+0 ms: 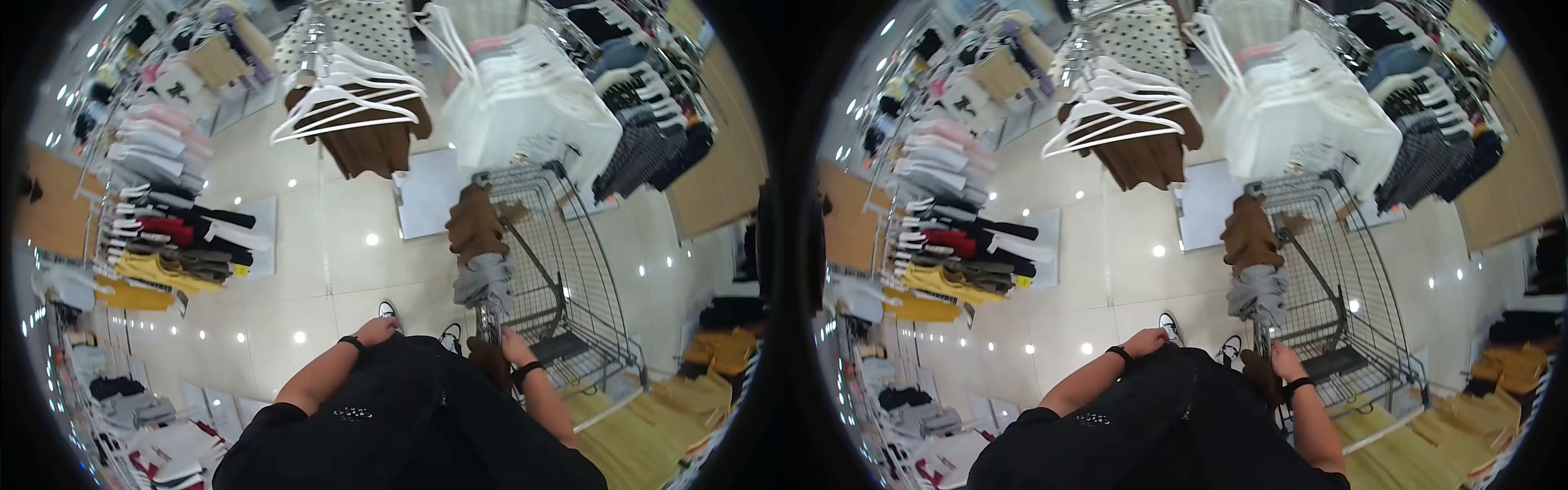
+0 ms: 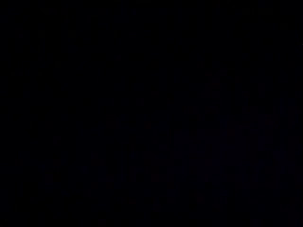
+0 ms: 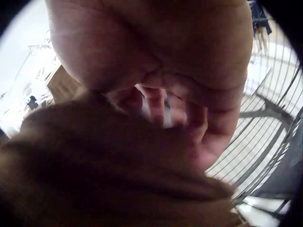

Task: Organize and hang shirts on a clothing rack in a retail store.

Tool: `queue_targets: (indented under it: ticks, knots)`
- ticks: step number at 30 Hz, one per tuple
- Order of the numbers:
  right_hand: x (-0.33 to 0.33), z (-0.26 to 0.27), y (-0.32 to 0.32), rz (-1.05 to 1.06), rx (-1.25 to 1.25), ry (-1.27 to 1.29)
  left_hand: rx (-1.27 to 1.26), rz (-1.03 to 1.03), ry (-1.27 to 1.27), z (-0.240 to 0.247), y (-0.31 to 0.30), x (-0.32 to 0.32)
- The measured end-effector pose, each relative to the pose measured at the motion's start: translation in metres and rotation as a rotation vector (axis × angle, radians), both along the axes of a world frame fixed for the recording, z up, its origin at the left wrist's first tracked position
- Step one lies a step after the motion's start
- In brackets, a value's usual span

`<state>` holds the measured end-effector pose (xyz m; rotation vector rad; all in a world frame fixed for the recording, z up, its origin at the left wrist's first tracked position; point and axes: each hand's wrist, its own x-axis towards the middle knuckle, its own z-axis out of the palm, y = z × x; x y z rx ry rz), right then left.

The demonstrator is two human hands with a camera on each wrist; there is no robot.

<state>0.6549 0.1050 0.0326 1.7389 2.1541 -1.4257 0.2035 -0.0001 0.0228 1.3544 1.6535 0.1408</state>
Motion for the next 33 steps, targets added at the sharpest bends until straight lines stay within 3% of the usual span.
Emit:
queue_targets:
  ticks: [1, 3, 5, 7, 8, 9, 10, 12, 13, 15, 20, 25, 27, 33]
  knots:
    - [-0.013, -0.004, 0.001, -0.124, 0.028, 0.009, 0.024, -0.062, -0.053, 0.008, 0.002, 0.001]
    - [-0.016, 0.004, 0.013, -0.078, -0.013, -0.032, -0.029, 0.073, -0.111, 0.022, 0.001, -0.008]
    - [-0.002, -0.02, 0.015, 0.053, -0.024, -0.121, -0.087, 0.197, -0.187, 0.011, -0.012, -0.023]
    - [-0.005, -0.002, 0.021, 0.078, 0.003, -0.188, -0.153, 0.319, -0.186, -0.044, -0.038, -0.064]
    - [-0.01, 0.012, 0.027, 0.051, 0.035, -0.231, -0.001, 0.103, -0.159, -0.076, -0.063, -0.088]
    - [-0.016, 0.023, 0.037, -0.024, 0.193, -0.223, -0.147, 0.154, -0.141, -0.075, -0.07, -0.101]
    - [-0.028, 0.038, 0.049, -0.027, 0.2, -0.229, -0.168, 0.101, -0.052, -0.073, -0.077, -0.114]
    - [-0.063, 0.082, 0.082, -0.4, 0.429, -0.041, -0.37, 0.476, -0.187, -0.097, -0.096, -0.137]
    - [-0.084, 0.105, 0.096, -0.399, 0.442, -0.053, -0.383, 0.432, -0.204, -0.095, -0.099, -0.149]
    - [-0.139, 0.144, 0.122, -0.506, 0.476, 0.177, -0.381, 0.376, -0.229, -0.092, -0.092, -0.166]
    - [-0.257, 0.196, 0.168, -0.096, 0.755, 0.176, -0.367, 0.62, -0.418, -0.097, -0.068, -0.208]
    - [-0.338, 0.212, 0.204, -0.005, 0.885, 0.212, -0.243, 0.668, -0.411, -0.091, -0.052, -0.239]
    - [-0.358, 0.221, 0.227, 0.04, 0.937, 0.216, -0.226, 0.807, -0.499, -0.095, -0.054, -0.252]
    - [-0.406, 0.266, 0.322, 0.141, 1.017, 0.318, -0.344, 0.957, -0.491, -0.128, -0.1, -0.269]
